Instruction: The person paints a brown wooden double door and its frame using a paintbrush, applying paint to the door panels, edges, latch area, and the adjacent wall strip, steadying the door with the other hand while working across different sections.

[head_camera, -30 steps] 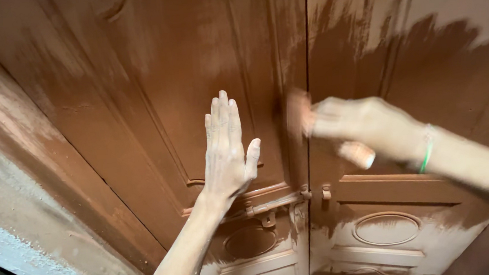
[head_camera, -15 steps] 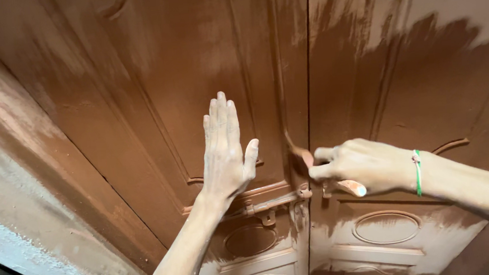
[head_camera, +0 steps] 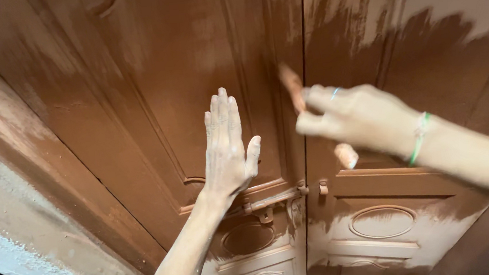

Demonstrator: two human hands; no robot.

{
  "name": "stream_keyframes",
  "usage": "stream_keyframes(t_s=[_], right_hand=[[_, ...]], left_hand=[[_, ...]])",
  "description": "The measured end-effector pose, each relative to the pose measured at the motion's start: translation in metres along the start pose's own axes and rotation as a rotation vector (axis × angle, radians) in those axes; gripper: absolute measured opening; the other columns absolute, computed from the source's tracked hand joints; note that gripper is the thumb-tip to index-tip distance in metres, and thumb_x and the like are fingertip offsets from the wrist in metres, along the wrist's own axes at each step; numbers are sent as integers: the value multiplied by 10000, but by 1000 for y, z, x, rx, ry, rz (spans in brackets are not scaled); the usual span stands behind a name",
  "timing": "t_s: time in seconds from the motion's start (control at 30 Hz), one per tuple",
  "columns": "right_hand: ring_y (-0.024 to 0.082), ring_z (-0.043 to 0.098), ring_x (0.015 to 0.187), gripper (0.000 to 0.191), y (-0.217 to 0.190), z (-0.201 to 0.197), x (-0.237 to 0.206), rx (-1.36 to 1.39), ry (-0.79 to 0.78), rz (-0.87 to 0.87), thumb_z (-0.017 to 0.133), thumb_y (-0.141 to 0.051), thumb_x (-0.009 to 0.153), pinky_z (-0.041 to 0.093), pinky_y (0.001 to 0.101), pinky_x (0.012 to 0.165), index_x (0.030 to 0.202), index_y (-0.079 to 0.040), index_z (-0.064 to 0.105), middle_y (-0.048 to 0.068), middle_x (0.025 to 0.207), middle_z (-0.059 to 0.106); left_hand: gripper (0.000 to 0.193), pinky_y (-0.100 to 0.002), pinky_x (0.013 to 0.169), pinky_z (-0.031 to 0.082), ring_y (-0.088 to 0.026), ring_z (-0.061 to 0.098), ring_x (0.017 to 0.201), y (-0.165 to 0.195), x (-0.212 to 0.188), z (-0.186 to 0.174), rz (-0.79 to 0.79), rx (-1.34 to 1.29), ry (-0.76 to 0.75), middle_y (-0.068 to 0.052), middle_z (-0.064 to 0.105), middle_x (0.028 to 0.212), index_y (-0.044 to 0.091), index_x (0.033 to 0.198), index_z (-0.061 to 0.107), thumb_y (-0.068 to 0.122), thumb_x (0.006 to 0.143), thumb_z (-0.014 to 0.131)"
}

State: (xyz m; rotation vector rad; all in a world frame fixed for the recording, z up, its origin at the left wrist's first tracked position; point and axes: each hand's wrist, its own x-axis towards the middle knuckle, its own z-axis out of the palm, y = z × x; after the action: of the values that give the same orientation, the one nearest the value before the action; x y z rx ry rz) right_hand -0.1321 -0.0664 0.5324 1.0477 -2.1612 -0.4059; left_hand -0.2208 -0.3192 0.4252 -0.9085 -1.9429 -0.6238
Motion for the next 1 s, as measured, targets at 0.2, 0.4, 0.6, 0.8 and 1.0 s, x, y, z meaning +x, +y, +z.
stream_keyframes(t_s=[0.2, 0.4, 0.6, 0.8, 1.0], right_hand=[[298, 705, 838, 374, -29, 35, -9, 701, -396, 131, 631, -71, 800, 599, 433, 731, 1157, -178, 601, 90, 1008, 668], [255, 705, 963, 348, 36, -20, -5, -155, 386, 86, 662, -14, 891, 595, 300, 707, 1209, -142, 609, 121, 1241, 662], [229, 711, 896, 335, 40, -13, -5, -272, 208, 113, 671, -52, 818, 573, 283, 614, 1132, -153, 615, 78, 1166, 633], [245, 705, 760, 178, -16, 29, -20, 415, -411, 73, 700, -121, 847, 583, 370, 651, 998, -154, 610, 53, 958, 664], [260, 700, 915, 391, 28, -14, -12, 203, 105, 160, 707, -12, 764, 601, 339, 737, 1131, -141, 669, 61, 1070, 703]], left_hand=[[805, -576, 1307, 130, -459, 120, 1605, -2, 1, -2, 14, -8, -11, -293, 124, 1706, -77, 1613, 181, 269, 1004, 577], [798, -563, 1312, 120, -447, 114, 1608, -5, 2, -3, 9, -6, -6, -281, 119, 1710, -67, 1618, 183, 274, 1012, 574], [801, -563, 1311, 123, -450, 116, 1605, -9, -3, -3, 3, -5, -7, -285, 120, 1708, -73, 1616, 183, 274, 1007, 570], [806, -576, 1301, 129, -457, 131, 1599, -12, -3, -5, -13, -1, -9, -290, 135, 1701, -75, 1608, 202, 267, 987, 585], [808, -569, 1309, 127, -450, 122, 1604, -6, 0, -2, 20, -8, -12, -288, 127, 1704, -82, 1609, 197, 257, 991, 591]])
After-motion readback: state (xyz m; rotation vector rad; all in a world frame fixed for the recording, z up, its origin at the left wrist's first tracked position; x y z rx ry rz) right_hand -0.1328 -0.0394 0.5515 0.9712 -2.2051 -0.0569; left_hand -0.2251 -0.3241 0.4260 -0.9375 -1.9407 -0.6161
